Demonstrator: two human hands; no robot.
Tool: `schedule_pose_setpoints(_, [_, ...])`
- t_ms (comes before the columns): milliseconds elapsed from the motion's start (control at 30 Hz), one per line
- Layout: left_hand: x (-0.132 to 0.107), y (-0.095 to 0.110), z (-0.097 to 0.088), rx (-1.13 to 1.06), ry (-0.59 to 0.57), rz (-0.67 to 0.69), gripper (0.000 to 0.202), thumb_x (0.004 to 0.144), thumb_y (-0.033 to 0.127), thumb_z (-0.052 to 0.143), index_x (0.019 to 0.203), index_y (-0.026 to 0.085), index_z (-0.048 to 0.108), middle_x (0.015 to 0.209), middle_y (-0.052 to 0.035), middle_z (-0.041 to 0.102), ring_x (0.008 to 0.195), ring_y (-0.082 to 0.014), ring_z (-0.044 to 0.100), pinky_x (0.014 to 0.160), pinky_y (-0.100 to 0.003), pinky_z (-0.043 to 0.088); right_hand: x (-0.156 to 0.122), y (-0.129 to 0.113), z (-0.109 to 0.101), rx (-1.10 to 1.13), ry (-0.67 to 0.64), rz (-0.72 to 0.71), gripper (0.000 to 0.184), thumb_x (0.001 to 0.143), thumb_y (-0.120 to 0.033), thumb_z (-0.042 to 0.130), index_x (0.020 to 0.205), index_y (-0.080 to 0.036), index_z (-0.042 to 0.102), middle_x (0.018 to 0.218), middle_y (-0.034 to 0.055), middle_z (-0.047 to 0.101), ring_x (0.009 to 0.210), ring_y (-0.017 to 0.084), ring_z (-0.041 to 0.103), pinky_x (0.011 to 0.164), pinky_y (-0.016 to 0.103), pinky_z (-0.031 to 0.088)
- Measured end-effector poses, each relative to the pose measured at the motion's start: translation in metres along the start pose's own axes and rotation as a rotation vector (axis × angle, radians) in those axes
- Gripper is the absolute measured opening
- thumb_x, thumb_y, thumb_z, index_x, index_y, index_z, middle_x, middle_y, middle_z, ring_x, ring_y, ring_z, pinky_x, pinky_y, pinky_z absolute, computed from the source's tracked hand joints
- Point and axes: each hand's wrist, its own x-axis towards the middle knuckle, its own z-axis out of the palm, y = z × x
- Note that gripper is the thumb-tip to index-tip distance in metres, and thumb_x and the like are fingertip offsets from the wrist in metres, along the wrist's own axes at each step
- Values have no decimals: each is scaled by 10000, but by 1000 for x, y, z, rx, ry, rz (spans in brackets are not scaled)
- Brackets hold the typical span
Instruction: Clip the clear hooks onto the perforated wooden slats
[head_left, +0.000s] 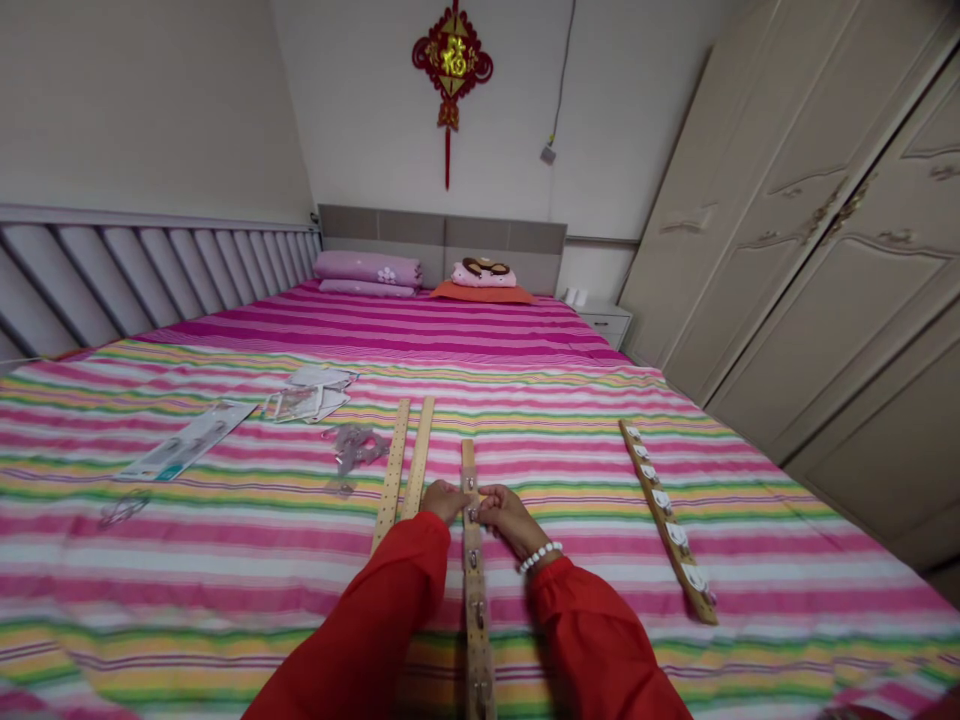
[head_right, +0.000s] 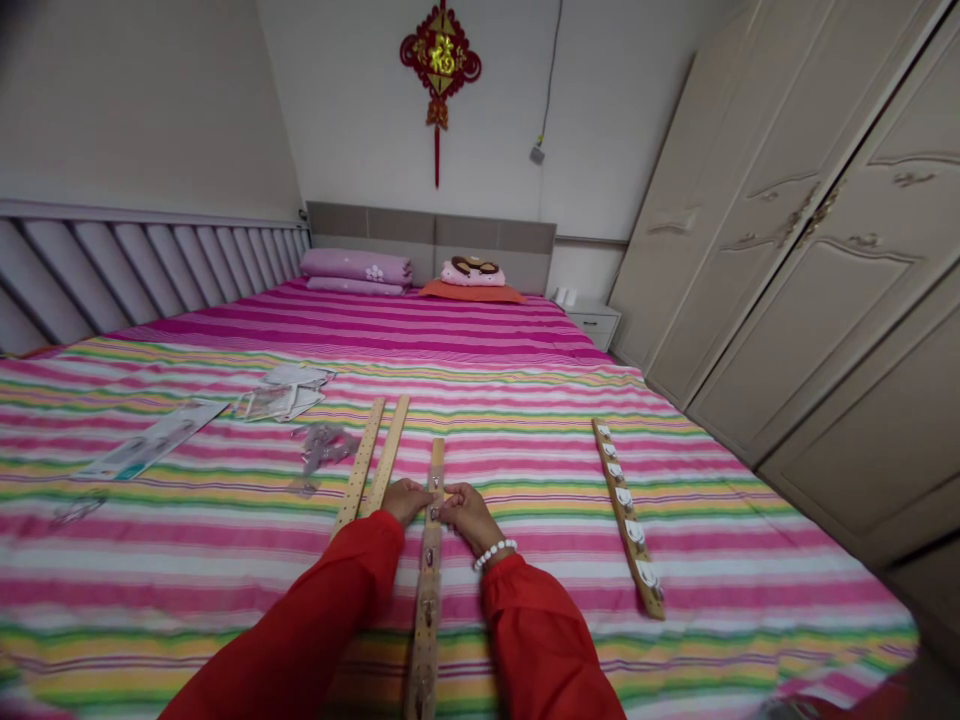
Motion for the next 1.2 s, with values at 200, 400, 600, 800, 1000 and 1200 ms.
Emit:
schedule_pose_setpoints(200, [0, 3, 4, 75, 17, 1, 336, 511, 178, 753, 520, 229, 421, 493, 15, 536, 646, -201, 606, 533, -248, 349, 0, 1, 1, -16, -6, -5, 478, 454, -146, 777, 860, -182, 526, 519, -110, 547, 376, 61, 419, 378, 202, 288])
schedule_pose_setpoints(400, [-6, 7, 6, 133, 44, 15, 347, 499, 190, 764, 559, 226, 425, 520, 25, 533, 685, -198, 603, 547, -243, 347, 4, 6, 5, -63, 61, -58, 478, 419, -167, 814, 797, -195, 523, 499, -120, 506, 425, 74, 441, 427, 211, 338])
schedule_pose_setpoints(600, [-2, 2, 6, 128, 56, 72, 363, 495, 186, 757, 531, 230, 398, 487, 45, 462, 616, -174, 562, 520, -241, 320, -1, 1, -3, -11, -76, -14, 430, 498, -178, 764, 876, -173, 559, 547, -96, 570, 395, 65, 444, 399, 201, 316])
schedule_pose_setpoints(800, [2, -3, 8, 112, 40, 83, 344, 526, 185, 738, 520, 223, 396, 468, 57, 443, 576, -152, 542, 519, -231, 332, -2, -2, -10, 41, -156, -9, 405, 522, -131, 713, 911, -159, 603, 577, -66, 619, 405, 64, 457, 402, 193, 317])
schedule_pose_setpoints(1000, [2, -4, 8, 124, 34, 85, 320, 536, 204, 736, 535, 221, 417, 500, 41, 484, 614, -163, 561, 537, -235, 345, -2, -1, -8, 23, -128, 7, 463, 471, -106, 752, 909, -162, 613, 573, -88, 586, 408, 60, 447, 403, 193, 315])
schedule_pose_setpoints(1200, [3, -3, 8, 156, 27, 69, 307, 528, 209, 739, 574, 224, 435, 508, 31, 501, 629, -185, 575, 530, -245, 335, 6, 7, 3, -19, 13, -54, 477, 383, -98, 805, 801, -176, 588, 509, -123, 506, 453, 70, 460, 480, 209, 373])
